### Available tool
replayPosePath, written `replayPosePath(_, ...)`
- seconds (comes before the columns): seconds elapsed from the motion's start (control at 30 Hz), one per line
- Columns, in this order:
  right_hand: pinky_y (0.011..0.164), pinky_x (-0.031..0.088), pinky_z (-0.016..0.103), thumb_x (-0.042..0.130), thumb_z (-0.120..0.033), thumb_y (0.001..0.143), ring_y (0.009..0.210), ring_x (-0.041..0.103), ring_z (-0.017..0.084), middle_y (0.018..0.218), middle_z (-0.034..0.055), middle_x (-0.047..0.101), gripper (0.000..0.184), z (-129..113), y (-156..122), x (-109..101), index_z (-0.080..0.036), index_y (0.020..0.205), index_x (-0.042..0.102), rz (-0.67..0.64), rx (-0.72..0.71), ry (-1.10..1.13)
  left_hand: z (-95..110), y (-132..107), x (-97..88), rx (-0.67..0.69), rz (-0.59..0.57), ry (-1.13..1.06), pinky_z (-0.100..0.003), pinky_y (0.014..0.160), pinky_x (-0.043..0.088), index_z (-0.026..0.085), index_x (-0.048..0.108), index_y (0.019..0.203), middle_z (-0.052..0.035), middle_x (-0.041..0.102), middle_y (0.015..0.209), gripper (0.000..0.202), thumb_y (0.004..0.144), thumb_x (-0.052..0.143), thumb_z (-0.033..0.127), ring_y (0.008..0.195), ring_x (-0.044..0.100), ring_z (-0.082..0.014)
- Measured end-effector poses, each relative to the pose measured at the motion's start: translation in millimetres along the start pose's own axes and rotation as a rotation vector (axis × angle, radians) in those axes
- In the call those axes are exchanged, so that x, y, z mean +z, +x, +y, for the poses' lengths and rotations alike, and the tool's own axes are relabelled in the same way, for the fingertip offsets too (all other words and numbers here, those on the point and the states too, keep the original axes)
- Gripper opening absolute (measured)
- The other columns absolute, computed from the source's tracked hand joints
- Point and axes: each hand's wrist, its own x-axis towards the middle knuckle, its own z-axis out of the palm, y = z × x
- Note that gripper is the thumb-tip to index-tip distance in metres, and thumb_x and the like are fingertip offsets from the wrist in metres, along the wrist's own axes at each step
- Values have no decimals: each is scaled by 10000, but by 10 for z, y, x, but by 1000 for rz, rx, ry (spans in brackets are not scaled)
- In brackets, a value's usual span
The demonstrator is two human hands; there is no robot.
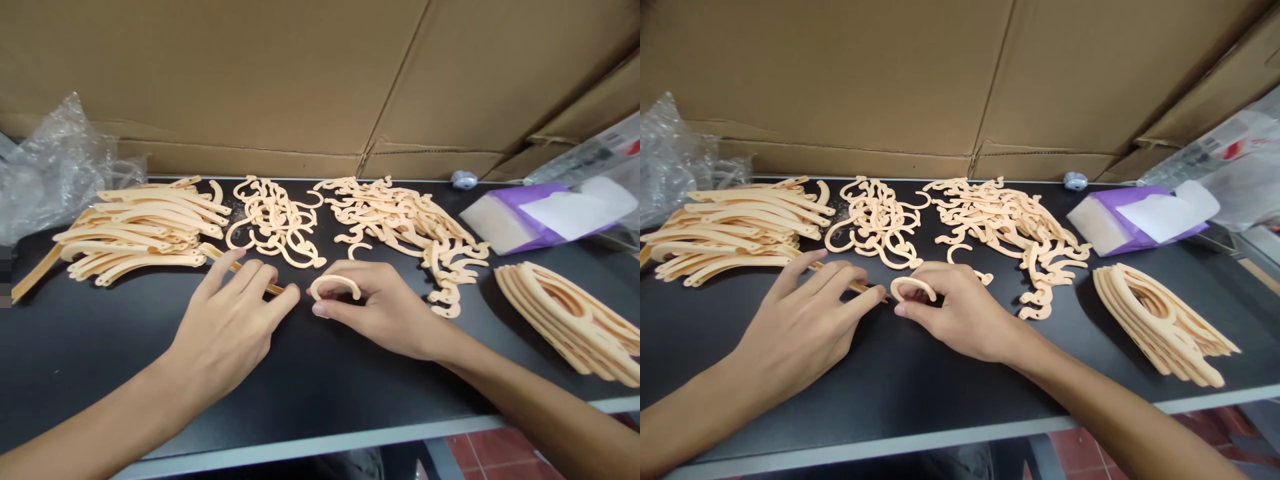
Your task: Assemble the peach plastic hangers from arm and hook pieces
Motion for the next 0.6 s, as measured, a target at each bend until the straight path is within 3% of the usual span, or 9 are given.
replayPosePath(0.17,634,378,253,650,-280,917,653,547,102,710,-25,641,202,-29,-39,-64,-182,743,675,-93,50,-168,-4,-2,0,-17,-2,26,-497,1036,357,283,647,948,-36,663,917,313,795,530,36,877,621,-235)
replayPosePath(0.37,622,374,248,648,-309,915,640,553,100,736,-25,689,196,-65,-55,-190,-193,765,701,-272,131,-139,-27,-11,30,-16,-25,21,-497,972,340,316,642,1012,-41,637,924,331,858,495,63,837,588,-240)
replayPosePath(0.6,616,426,249,601,-260,929,627,563,98,734,-21,626,155,-34,-51,-154,-185,805,656,-93,118,44,-46,11,104,-31,8,-157,-411,780,319,193,604,875,-21,611,776,231,1011,419,167,728,553,-199)
